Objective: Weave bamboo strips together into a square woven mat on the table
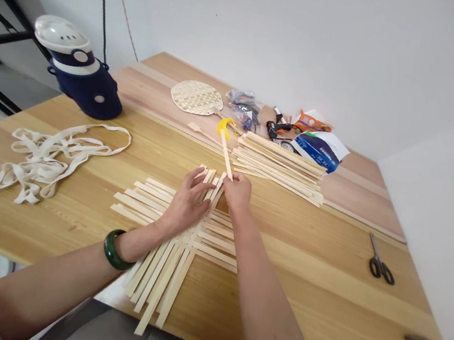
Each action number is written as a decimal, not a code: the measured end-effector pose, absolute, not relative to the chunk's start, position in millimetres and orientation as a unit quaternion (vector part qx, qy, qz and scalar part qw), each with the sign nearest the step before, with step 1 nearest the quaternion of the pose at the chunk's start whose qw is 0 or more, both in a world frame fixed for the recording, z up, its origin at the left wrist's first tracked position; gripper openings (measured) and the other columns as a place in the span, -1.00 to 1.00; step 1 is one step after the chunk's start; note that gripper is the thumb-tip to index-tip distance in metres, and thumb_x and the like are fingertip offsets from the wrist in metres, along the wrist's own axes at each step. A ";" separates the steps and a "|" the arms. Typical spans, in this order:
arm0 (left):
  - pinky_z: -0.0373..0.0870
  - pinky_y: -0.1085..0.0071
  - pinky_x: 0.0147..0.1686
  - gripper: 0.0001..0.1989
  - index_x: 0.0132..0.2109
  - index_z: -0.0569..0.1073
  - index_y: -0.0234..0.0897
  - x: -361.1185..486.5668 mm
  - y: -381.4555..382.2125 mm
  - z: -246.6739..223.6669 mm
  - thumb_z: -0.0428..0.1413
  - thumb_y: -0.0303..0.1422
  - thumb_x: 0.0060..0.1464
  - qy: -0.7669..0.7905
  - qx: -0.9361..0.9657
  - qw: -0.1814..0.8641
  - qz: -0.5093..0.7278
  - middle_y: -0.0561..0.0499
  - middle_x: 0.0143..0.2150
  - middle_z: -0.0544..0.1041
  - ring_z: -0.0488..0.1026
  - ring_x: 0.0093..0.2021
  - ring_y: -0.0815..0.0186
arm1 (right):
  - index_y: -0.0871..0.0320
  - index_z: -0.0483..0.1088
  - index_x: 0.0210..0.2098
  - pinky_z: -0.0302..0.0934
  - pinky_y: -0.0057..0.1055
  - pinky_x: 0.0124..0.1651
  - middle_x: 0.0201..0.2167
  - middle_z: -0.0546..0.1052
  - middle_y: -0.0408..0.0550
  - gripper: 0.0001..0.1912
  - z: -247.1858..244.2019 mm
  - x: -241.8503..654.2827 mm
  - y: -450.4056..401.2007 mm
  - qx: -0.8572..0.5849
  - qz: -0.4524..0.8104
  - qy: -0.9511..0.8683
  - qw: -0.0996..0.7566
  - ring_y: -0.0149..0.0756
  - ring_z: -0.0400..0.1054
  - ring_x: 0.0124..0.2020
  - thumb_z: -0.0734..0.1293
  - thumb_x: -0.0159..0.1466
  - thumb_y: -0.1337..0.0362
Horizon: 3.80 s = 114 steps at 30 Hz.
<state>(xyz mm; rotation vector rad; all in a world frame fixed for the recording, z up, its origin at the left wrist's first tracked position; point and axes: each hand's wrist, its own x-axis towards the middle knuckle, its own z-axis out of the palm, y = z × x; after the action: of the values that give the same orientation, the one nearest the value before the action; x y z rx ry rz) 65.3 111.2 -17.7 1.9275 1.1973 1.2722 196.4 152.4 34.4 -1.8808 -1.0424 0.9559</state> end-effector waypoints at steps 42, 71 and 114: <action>0.23 0.05 0.27 -0.96 -0.31 0.50 -0.27 65.8 117.7 -4.7 0.21 -0.46 0.04 0.529 0.699 0.280 0.392 -0.22 0.32 0.27 0.24 0.32 0.02 | 0.13 0.42 -0.53 0.01 -0.44 -0.48 -0.64 0.36 -0.17 -0.69 65.0 267.9 101.4 -0.697 0.347 -0.562 0.280 -0.42 0.14 -0.59 0.29 0.07 0.01; 0.21 0.07 0.31 -0.62 -0.15 0.49 -0.25 62.9 116.8 -13.6 -0.05 -0.69 -0.02 0.495 0.616 0.356 0.499 -0.15 0.23 0.26 0.23 0.32 0.15 | 0.14 0.47 -0.51 0.06 -0.46 -0.44 -0.65 0.42 -0.21 -0.75 71.1 294.5 119.1 -0.607 0.437 -0.663 0.026 -0.41 0.20 -0.56 0.30 0.08 0.09; 0.28 0.50 -0.54 -0.72 -0.33 0.55 -0.30 26.7 156.5 55.6 0.37 -0.33 -0.27 0.489 0.530 0.667 0.185 0.09 -0.51 0.53 0.41 -0.55 0.39 | 0.15 0.44 -0.31 0.20 -0.41 -0.29 -0.32 0.57 -0.06 -0.81 62.0 219.7 76.9 -0.671 0.425 -0.566 0.221 -0.35 0.39 -0.35 0.30 0.22 0.15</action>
<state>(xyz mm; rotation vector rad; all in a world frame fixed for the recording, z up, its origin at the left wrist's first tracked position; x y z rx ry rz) 26.7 156.5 55.6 1.1952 1.1041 0.4185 219.7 76.9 62.0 -1.8553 -1.5638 1.1748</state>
